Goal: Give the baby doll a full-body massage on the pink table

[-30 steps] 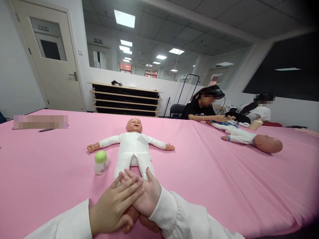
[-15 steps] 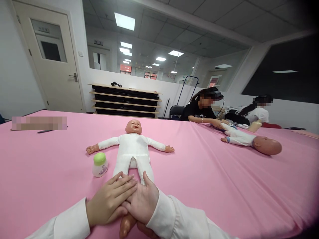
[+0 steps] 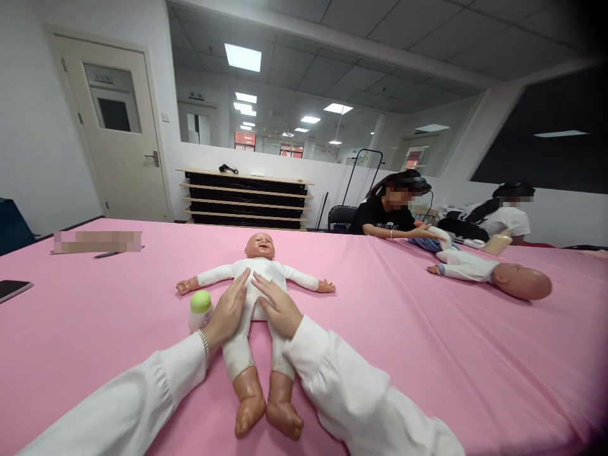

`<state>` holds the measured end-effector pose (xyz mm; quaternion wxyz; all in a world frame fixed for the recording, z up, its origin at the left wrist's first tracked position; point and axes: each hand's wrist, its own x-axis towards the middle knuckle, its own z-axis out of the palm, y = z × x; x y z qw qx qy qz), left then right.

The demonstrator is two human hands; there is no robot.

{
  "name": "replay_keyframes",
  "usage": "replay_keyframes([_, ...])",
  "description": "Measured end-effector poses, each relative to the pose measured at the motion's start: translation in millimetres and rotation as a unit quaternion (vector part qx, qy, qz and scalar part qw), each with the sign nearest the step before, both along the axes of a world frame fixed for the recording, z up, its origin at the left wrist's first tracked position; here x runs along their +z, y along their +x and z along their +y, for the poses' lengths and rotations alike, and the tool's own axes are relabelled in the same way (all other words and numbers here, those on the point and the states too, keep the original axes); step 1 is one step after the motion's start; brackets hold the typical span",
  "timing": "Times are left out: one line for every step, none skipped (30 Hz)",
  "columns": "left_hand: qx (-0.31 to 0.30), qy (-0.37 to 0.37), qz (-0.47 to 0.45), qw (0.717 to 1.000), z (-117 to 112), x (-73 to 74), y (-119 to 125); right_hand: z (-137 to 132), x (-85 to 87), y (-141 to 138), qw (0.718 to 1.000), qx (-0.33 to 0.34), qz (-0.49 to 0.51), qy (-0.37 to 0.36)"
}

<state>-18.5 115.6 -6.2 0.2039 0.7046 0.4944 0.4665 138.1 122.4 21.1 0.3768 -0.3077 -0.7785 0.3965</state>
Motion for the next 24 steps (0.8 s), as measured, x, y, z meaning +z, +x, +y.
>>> replay_keyframes([-0.003,-0.012,-0.004,1.0,11,3.9,6,17,-1.5,0,0.997,-0.025,-0.067,0.03])
replay_keyframes([-0.021,-0.024,0.014,0.999,22,6.2,10,33,-4.7,0,0.991,-0.042,-0.128,0.022])
replay_keyframes([-0.047,-0.044,0.052,0.997,32,7.0,14,45,-9.3,0,0.983,-0.047,-0.175,0.009])
replay_keyframes([-0.075,-0.064,0.098,0.99,40,6.3,17,55,-14.5,-1,0.98,-0.052,-0.191,0.021])
replay_keyframes([-0.094,-0.077,0.135,0.983,47,4.3,18,61,-20.1,-1,0.977,-0.061,-0.203,0.02])
replay_keyframes([-0.105,-0.089,0.164,0.977,52,1.2,17,65,-25.3,-1,0.975,-0.071,-0.208,0.018])
replay_keyframes([-0.108,-0.095,0.181,0.973,57,-2.6,16,66,-29.9,0,0.974,-0.083,-0.209,0.016])
replay_keyframes([-0.102,-0.1,0.186,0.972,60,-6.8,13,65,-33.6,0,0.973,-0.097,-0.211,0.009])
replay_keyframes([-0.093,-0.104,0.184,0.973,62,-11.3,10,64,-36.3,2,0.97,-0.112,-0.214,0.002])
replay_keyframes([-0.086,-0.11,0.18,0.974,65,-15.7,6,62,-38.0,3,0.968,-0.125,-0.216,-0.004])
replay_keyframes([-0.075,-0.118,0.172,0.975,67,-19.9,2,61,-38.7,4,0.966,-0.136,-0.22,-0.01])
replay_keyframes([-0.064,-0.128,0.161,0.976,69,-23.9,-2,61,-38.8,5,0.963,-0.145,-0.225,-0.016])
replay_keyframes([-0.052,-0.14,0.147,0.978,71,-27.6,-5,62,-38.5,6,0.961,-0.15,-0.23,-0.023])
replay_keyframes([-0.043,-0.147,0.131,0.98,73,-30.9,-8,63,-38.1,7,0.96,-0.148,-0.236,-0.031])
replay_keyframes([-0.036,-0.148,0.112,0.982,74,-34.0,-11,65,-38.0,8,0.96,-0.143,-0.239,-0.037])
replay_keyframes([-0.03,-0.144,0.092,0.985,75,-36.8,-13,67,-38.6,9,0.96,-0.137,-0.239,-0.042])
replay_keyframes([-0.021,-0.139,0.07,0.988,75,-39.2,-15,68,-40.0,11,0.962,-0.133,-0.235,-0.044])
replay_keyframes([-0.007,-0.134,0.047,0.99,75,-41.3,-17,70,-42.3,12,0.964,-0.135,-0.226,-0.044])
replay_keyframes([0.014,-0.131,0.023,0.991,74,-43.0,-18,70,-45.5,14,0.965,-0.149,-0.209,-0.045])
replay_keyframes([0.038,-0.133,0.0,0.99,73,-44.2,-19,71,-49.2,16,0.966,-0.172,-0.188,-0.047])
replay_keyframes([0.062,-0.135,-0.023,0.989,71,-45.1,-19,70,-53.2,19,0.964,-0.201,-0.165,-0.051])
replay_keyframes([0.083,-0.133,-0.044,0.987,69,-45.5,-19,70,-57.2,21,0.96,-0.231,-0.144,-0.058])
replay_keyframes([0.098,-0.123,-0.059,0.986,67,-45.6,-19,69,-60.8,23,0.955,-0.26,-0.127,-0.067])
replay_keyframes([0.11,-0.105,-0.067,0.986,65,-45.3,-18,67,-63.7,25,0.949,-0.283,-0.117,-0.077])
